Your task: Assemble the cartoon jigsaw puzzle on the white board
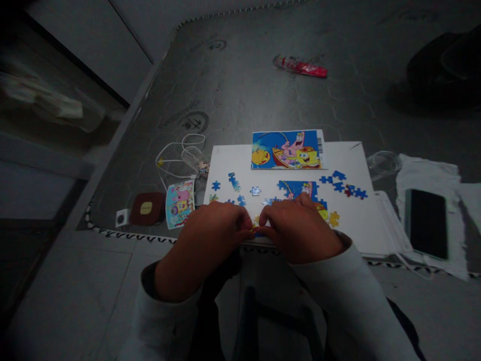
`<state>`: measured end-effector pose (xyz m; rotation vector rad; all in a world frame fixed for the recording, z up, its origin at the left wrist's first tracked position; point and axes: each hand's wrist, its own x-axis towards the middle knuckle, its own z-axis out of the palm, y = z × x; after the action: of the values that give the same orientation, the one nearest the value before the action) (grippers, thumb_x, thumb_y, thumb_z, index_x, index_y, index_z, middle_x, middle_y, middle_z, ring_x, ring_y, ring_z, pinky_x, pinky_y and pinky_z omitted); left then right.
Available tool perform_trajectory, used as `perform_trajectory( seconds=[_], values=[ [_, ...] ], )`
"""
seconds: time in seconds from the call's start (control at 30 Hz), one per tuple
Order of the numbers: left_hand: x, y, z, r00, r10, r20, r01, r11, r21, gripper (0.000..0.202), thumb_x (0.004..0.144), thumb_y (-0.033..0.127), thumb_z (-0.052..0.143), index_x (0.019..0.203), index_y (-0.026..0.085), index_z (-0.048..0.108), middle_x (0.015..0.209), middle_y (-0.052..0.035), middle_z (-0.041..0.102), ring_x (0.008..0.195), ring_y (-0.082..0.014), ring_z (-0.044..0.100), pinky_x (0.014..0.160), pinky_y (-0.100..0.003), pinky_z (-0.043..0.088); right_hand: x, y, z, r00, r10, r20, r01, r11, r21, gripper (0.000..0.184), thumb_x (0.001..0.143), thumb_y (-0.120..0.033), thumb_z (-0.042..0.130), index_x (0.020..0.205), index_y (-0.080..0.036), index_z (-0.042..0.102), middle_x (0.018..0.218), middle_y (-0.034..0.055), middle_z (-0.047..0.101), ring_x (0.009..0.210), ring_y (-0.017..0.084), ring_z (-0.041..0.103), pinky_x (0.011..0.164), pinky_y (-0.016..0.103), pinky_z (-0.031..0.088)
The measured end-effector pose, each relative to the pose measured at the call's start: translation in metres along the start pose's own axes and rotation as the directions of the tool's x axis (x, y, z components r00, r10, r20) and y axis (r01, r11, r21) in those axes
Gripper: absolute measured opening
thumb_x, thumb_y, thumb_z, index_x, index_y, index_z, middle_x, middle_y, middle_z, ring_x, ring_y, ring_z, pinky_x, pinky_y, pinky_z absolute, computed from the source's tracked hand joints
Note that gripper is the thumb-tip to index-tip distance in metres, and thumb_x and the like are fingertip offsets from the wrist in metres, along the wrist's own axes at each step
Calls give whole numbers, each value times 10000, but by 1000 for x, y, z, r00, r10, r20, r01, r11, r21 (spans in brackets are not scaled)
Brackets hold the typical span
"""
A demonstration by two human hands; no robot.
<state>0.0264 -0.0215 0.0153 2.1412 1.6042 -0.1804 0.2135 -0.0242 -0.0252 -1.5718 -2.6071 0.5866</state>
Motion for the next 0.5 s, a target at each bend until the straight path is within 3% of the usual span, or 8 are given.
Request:
perform_trajectory(
  seconds=[0.3,0.5],
  values=[
    [0,-1,1,1000,-2,-11,2,1000,-23,89,848,371,716,832,287,740,803,0,738,803,-265,687,629,-347,400,0,-4,1,997,11,-73,-8,999,37,70,853,-220,680,825,-282,695,766,-5,723,728,231,648,789,437,320],
    [-1,-1,3,999,3,-33,-2,1000,28,145,887,397,665,852,272,729,818,-14,736,794,-265,678,630,-350,381,0,0,-2,974,-22,-226,20,1000,-10,71,874,-253,683,944,-258,672,872,-11,716,816,217,657,768,387,295]
  ],
)
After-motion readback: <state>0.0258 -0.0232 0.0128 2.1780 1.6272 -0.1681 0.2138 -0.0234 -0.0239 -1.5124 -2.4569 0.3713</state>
